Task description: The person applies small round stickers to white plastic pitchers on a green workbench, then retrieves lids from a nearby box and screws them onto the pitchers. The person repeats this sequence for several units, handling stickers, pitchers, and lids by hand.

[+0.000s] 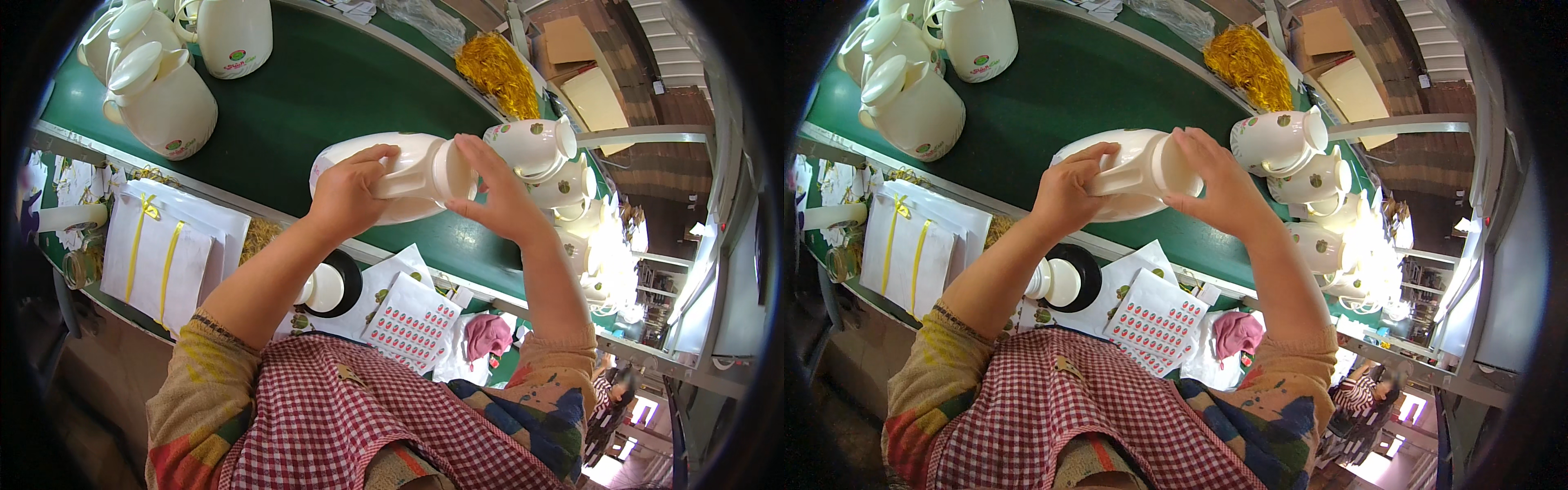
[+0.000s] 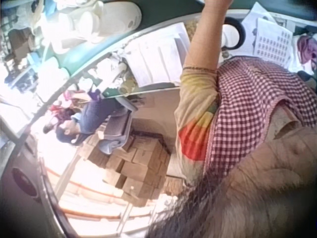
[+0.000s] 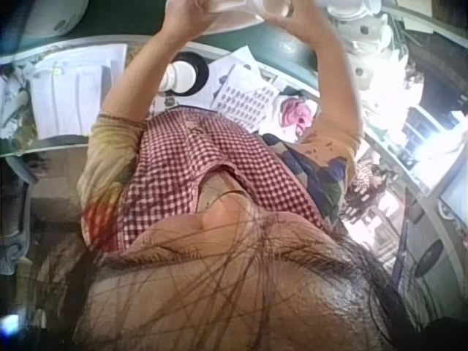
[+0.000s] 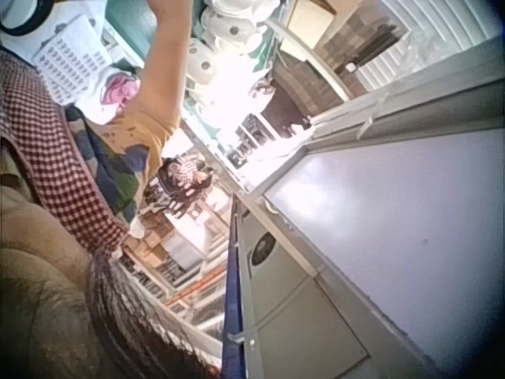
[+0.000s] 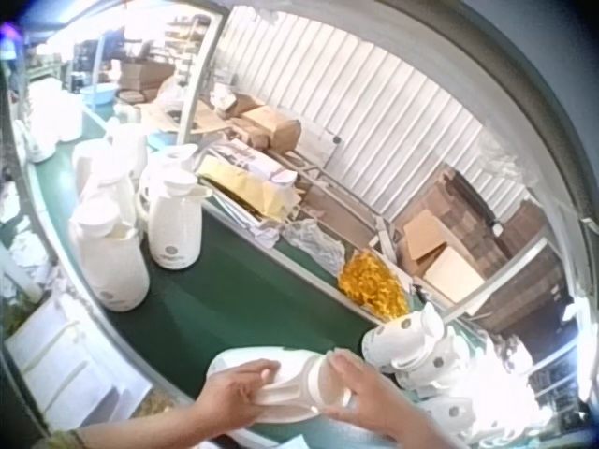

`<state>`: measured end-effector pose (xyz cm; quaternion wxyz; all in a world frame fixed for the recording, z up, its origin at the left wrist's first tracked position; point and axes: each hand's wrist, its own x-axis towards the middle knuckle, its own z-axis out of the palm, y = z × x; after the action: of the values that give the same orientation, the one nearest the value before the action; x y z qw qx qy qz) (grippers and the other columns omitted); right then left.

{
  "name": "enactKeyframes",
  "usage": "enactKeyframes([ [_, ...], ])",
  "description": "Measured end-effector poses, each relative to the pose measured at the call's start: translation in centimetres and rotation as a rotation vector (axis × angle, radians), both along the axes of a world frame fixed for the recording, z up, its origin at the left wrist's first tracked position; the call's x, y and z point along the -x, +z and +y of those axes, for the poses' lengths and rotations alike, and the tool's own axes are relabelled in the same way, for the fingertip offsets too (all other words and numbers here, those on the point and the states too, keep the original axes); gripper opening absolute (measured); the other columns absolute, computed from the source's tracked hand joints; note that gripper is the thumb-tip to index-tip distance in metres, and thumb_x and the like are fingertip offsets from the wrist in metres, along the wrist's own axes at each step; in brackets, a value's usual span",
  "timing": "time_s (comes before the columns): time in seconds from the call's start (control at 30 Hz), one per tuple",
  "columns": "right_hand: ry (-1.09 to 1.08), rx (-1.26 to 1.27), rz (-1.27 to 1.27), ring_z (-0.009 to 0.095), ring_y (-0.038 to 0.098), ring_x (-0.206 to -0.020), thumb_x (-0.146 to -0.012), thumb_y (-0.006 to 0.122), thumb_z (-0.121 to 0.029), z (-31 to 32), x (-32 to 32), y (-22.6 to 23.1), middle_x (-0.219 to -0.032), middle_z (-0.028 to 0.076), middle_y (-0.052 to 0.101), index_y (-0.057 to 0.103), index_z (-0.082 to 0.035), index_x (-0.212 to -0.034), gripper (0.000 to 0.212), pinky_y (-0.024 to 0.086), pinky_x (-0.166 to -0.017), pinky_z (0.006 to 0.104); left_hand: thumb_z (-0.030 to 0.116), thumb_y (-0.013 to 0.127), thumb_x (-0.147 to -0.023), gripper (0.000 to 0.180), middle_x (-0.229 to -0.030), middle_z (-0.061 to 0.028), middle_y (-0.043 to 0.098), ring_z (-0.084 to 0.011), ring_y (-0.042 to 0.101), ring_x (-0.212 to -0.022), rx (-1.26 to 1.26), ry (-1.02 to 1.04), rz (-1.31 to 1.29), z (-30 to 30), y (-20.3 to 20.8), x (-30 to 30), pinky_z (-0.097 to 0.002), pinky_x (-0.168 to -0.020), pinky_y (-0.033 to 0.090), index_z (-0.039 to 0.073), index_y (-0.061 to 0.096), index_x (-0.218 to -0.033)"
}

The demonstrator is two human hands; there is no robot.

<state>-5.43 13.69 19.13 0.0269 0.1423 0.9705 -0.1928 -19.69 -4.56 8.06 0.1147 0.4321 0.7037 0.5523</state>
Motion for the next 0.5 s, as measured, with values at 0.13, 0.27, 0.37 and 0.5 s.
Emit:
enactKeyframes([
  [0.13, -0.151, -0.126, -0.09, 0.036, 0.06, -0.11, -0.074, 0.074, -0.057, -1.2, 1.2, 0.9, -0.132, 0.019, 0.053, 0.048, -0.004, -0.135, 0.085, 0.048, -0.094, 0.0436, 0.003, 0.081, -0.06, 0.021, -0.119, -0.0079, 0.068, -0.0251, 0.069, -0.088, -0.001, -0.008, 0.013, 0.1, -0.2, -0.4, -0.0315, -0.074, 0.055, -0.001, 0.063, -0.07],
  [0.27, -0.21, -0.214, -0.193, 0.037, 0.061, -0.106, -0.073, 0.074, -0.058, -1.7, 2.0, 0.9, -0.128, 0.018, 0.056, 0.049, -0.002, -0.131, 0.085, 0.049, -0.091, 0.0437, 0.003, 0.081, -0.061, 0.023, -0.119, -0.008, 0.068, -0.0258, 0.069, -0.087, -0.02, -0.012, 0.014, 0.1, 0.2, -0.9, -0.0316, -0.073, 0.054, 0.0, 0.06, -0.068],
  [0.37, -0.14, -0.179, -0.134, 0.036, 0.057, -0.114, -0.073, 0.076, -0.051, -0.8, 1.1, 0.5, -0.133, 0.019, 0.051, 0.044, -0.002, -0.136, 0.086, 0.046, -0.097, 0.0421, 0.004, 0.081, -0.061, 0.024, -0.119, -0.0079, 0.068, -0.0255, 0.069, -0.087, -0.027, -0.013, 0.031, -0.1, 0.4, -1.2, -0.0315, -0.073, 0.054, 0.0, 0.058, -0.067],
  [0.5, -0.005, -0.062, -0.055, 0.032, 0.046, -0.129, -0.071, 0.078, -0.032, -1.4, 0.6, 0.5, -0.146, 0.016, 0.038, 0.036, -0.009, -0.145, 0.088, 0.042, -0.104, 0.0413, 0.006, 0.082, -0.061, 0.026, -0.119, -0.0076, 0.067, -0.0249, 0.069, -0.088, -0.014, -0.003, 0.025, -0.2, -0.1, -0.5, -0.0311, -0.074, 0.054, 0.001, 0.057, -0.066],
])
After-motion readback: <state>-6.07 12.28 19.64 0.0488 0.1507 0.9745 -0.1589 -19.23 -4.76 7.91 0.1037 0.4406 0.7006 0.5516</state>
